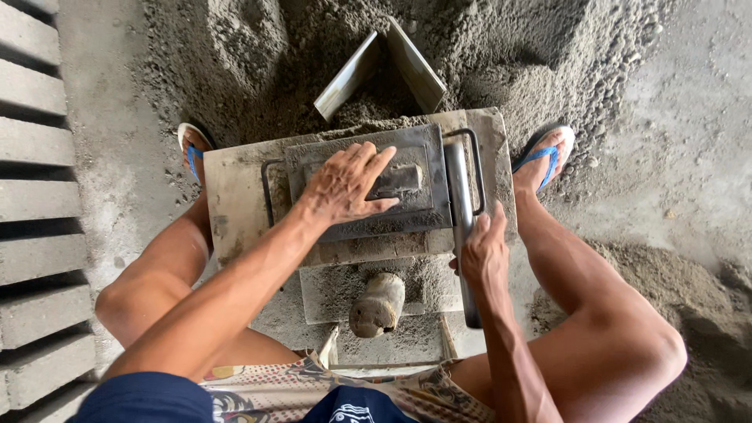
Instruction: The person scoops wet concrete into a rectangular mold, levels the surface with a straight edge, and removes excess material. They then lift the mold, flip it over to release the formed concrete brick, and place it onto a stack of similar bricks. This process is repeated multiple times.
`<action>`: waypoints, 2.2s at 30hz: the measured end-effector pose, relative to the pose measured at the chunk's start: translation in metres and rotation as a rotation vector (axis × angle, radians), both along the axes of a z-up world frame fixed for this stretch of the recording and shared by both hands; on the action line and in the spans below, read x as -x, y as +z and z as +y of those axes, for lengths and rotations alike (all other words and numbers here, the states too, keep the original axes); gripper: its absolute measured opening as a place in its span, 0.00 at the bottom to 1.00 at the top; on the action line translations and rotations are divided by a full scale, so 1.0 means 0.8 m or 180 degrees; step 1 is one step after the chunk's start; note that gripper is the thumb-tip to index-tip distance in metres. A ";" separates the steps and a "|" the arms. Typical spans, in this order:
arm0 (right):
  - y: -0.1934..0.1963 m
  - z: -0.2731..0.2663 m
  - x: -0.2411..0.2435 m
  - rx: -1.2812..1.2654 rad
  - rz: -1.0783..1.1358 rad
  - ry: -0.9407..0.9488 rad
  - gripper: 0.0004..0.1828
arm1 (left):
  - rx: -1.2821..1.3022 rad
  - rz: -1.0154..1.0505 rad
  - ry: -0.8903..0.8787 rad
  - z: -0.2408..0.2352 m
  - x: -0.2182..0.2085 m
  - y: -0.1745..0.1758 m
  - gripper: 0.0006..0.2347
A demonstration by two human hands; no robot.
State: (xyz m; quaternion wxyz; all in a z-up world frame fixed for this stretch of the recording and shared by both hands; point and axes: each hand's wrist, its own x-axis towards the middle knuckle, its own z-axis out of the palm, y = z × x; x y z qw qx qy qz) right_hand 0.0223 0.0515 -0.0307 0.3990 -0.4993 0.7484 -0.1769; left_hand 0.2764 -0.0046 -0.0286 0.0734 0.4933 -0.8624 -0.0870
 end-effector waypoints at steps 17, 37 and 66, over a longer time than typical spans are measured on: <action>0.150 -0.027 -0.105 0.0658 -0.0664 0.1247 0.17 | -0.0084 0.0460 0.0682 0.038 -0.038 0.016 0.41; 0.120 -0.028 -0.165 -0.0819 -0.0979 0.0812 0.26 | -0.0341 0.0263 0.0924 0.057 -0.061 -0.003 0.45; 0.095 -0.024 -0.158 -0.0234 -0.0416 0.1119 0.27 | -0.0383 -0.0077 0.0960 0.058 -0.053 0.012 0.43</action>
